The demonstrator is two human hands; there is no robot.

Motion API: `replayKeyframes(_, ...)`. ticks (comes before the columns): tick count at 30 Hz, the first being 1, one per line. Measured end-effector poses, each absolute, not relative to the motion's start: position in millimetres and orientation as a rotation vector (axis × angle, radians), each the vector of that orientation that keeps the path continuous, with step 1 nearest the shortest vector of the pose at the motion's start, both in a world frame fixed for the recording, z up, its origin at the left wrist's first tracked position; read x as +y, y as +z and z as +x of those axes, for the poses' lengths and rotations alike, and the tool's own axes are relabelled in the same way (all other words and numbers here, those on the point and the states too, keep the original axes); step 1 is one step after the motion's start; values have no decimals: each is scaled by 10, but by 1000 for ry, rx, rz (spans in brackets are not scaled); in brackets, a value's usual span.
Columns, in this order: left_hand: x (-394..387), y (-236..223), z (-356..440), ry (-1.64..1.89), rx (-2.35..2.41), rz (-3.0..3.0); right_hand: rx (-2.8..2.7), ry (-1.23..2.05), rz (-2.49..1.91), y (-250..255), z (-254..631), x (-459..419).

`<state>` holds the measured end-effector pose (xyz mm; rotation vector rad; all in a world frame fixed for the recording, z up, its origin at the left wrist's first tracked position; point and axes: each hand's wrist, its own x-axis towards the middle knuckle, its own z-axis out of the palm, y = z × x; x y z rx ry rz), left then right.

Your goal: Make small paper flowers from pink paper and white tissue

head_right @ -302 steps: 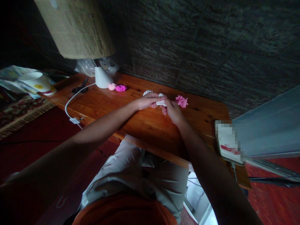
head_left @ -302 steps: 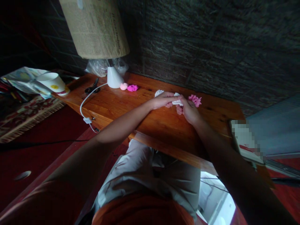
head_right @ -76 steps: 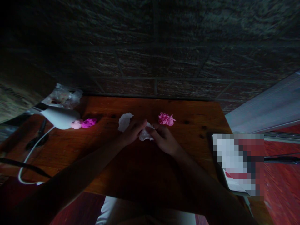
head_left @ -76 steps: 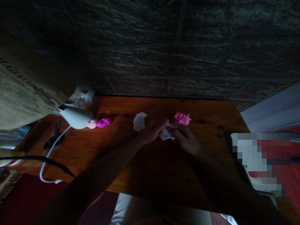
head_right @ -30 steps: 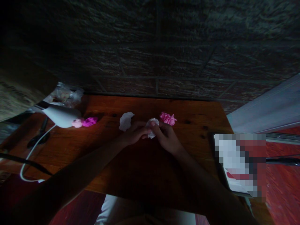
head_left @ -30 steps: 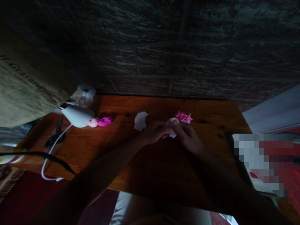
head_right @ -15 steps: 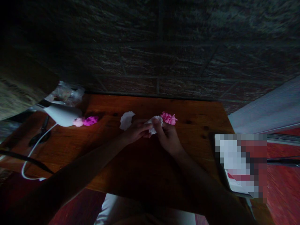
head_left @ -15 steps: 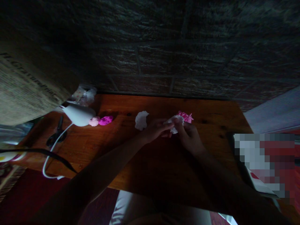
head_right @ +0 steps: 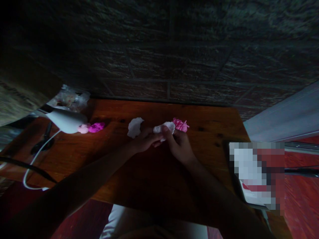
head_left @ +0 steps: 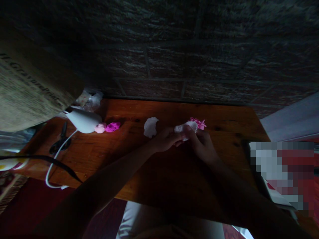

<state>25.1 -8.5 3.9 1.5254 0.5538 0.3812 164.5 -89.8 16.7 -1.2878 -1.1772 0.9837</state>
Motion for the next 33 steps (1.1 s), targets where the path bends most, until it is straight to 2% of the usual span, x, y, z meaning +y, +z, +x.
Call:
replayKeyframes(5, -108, 38, 255, 409, 572, 1506, -1146, 1048, -1310, 132, 1655, -907)
replayKeyframes(15, -72, 16, 266, 378, 541, 1513, -1182, 907, -1358, 127, 1625, -913)
replayKeyframes(26, -86, 96, 253, 416, 589, 1574, -1175, 904, -1437, 76, 1632, -924)
replayKeyframes(33, -62, 47, 259, 496, 648, 1479, -1084, 1018, -1370, -22, 1617, -919)
